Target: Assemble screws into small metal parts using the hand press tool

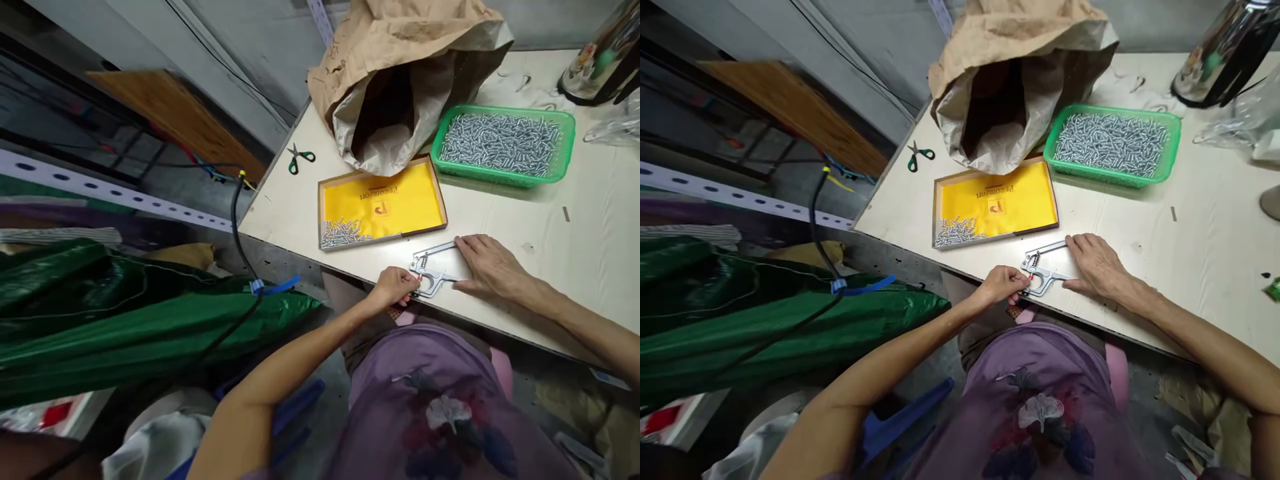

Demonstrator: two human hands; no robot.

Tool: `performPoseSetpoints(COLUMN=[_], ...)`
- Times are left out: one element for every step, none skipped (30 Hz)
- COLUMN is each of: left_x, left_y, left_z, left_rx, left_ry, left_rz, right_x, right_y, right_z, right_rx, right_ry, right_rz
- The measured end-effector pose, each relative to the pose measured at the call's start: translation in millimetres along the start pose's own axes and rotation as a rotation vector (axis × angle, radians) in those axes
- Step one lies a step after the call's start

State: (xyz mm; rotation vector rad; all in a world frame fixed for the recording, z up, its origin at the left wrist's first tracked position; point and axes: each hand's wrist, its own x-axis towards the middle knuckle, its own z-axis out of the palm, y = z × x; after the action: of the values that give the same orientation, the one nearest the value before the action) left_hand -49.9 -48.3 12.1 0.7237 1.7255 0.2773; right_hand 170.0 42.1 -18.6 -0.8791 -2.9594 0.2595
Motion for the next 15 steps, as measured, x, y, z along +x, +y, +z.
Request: performPoseSetpoints(left_x=[0.6, 1.2, 1.8, 2.3, 2.7, 3.1, 3.4, 3.5, 3.5, 3.2, 2.8, 2.2, 1.6, 1.0, 0.6], left_y=[-0.7, -1.5, -2.5, -3.5, -4.3, -4.9, -5.2, -5.1, -4.9, -4.3, -3.7, -3.1, -2.4, -1.9, -1.5], left_z=[-0.9, -1.7, -2.5, -3.0, -3.4, -3.5, -3.4, -3.2, -2.9, -2.6, -2.3, -1.9, -1.6, -1.3, -0.9], left_rx=[0.012, 0.018, 0.021, 0.023, 0.026, 0.030, 0.035, 0.040, 0.044, 0.044, 0.041, 0.036, 0.032, 0.030, 0.031], left_ry=[-0.011, -0.026, -0.043, -0.058, -0.068, -0.072, -0.074, -0.072, -0.072, -0.073, -0.076, -0.076, -0.075, -0.072, -0.067], left_rz=[-0.007, -0.013, -0.018, -0.024, -0.028, -0.031, -0.034, -0.038, -0.041, -0.046, -0.051, -0.057, -0.062, -0.066, -0.070], right_x=[0.0, -0.1, -0.3, -0.6, -1.0, -1.6, -2.3, -2.9, -3.3, -3.6, -3.5, -3.0, -2.3, -1.2, -0.1], right_y=[0.2, 0.3, 0.3, 0.3, 0.3, 0.3, 0.3, 0.2, 0.1, -0.1, -0.5, -0.9, -1.6, -2.4, -3.3], right_z=[0.5, 1.0, 1.5, 2.1, 2.7, 3.4, 4.1, 4.7, 5.0, 5.1, 4.9, 4.3, 3.5, 2.4, 1.1], right_rx=[0.006, 0.010, 0.009, 0.006, 0.001, -0.004, -0.008, -0.009, -0.009, -0.007, -0.004, -0.001, 0.000, -0.001, -0.007], right_ry=[0.004, 0.006, 0.009, 0.010, 0.010, 0.009, 0.009, 0.010, 0.012, 0.015, 0.018, 0.018, 0.015, 0.007, -0.003], right_rz=[-0.002, -0.003, -0.005, -0.007, -0.007, -0.007, -0.004, -0.003, -0.003, -0.002, -0.003, -0.002, 0.000, 0.001, 0.002])
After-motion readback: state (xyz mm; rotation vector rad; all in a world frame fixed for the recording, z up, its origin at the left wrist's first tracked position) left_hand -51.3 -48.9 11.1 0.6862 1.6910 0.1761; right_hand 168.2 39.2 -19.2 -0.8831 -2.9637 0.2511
